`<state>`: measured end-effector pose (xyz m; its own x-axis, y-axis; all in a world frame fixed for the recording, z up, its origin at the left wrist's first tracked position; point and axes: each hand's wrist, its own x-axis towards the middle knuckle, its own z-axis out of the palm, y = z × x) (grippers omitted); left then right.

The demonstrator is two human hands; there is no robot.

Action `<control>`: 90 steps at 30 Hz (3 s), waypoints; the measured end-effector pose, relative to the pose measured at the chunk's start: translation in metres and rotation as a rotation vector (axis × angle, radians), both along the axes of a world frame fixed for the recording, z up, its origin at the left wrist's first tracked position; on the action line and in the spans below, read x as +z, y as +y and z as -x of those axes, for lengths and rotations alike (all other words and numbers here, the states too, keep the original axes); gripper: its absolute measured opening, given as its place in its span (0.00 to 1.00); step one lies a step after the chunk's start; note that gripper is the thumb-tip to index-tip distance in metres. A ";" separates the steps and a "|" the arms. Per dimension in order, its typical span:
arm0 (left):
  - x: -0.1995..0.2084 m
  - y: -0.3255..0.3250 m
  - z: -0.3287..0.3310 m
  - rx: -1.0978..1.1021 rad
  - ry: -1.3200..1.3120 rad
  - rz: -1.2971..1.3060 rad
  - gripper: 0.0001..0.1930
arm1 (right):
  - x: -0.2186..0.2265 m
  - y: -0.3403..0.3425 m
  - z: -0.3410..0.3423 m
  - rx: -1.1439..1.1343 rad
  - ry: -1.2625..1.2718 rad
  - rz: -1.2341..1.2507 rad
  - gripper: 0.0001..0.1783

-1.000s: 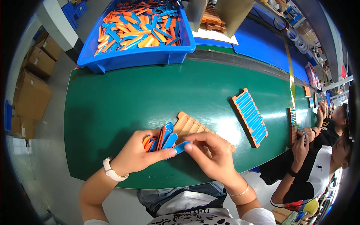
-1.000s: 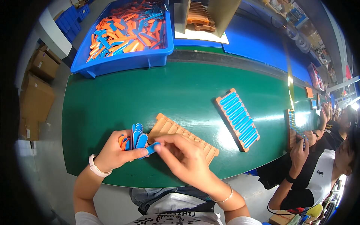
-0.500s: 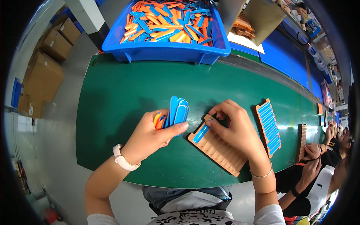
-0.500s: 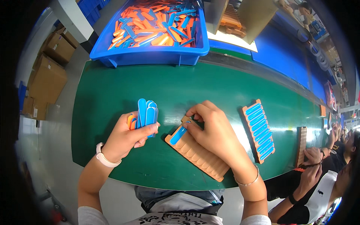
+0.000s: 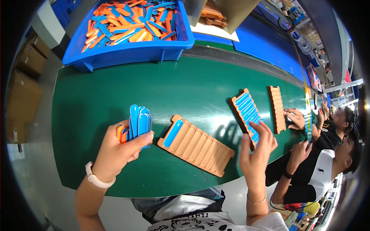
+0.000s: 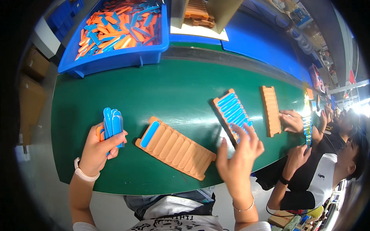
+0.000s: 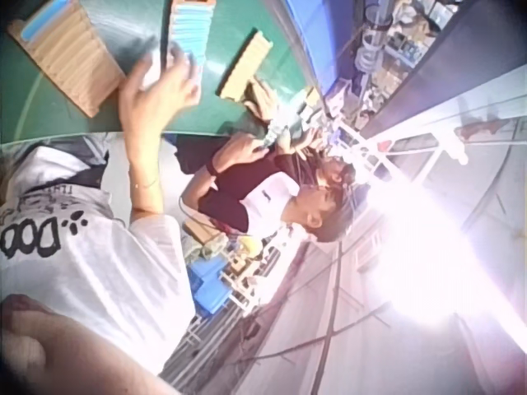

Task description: The person places strips into the grooves of wooden trays by hand, picking up additional strips from a storage container to fill the trays.

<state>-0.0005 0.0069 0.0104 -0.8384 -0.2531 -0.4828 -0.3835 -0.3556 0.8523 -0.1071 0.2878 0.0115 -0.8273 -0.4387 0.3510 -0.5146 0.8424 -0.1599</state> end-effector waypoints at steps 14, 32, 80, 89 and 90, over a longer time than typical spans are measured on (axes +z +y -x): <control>-0.001 0.000 0.003 0.020 -0.007 0.039 0.10 | 0.000 0.053 -0.003 -0.016 -0.151 -0.192 0.21; -0.005 0.005 -0.003 -0.295 0.084 0.175 0.15 | 0.019 -0.110 -0.004 0.369 -1.178 0.550 0.09; -0.004 0.003 -0.001 -0.230 -0.044 -0.124 0.13 | -0.003 -0.085 0.003 0.259 -0.451 0.314 0.15; -0.004 0.005 -0.004 -0.320 -0.028 0.070 0.14 | 0.007 -0.095 -0.011 0.189 -1.109 0.824 0.07; -0.004 0.004 -0.004 -0.316 -0.030 0.067 0.14 | 0.009 -0.094 -0.008 0.177 -1.068 0.934 0.07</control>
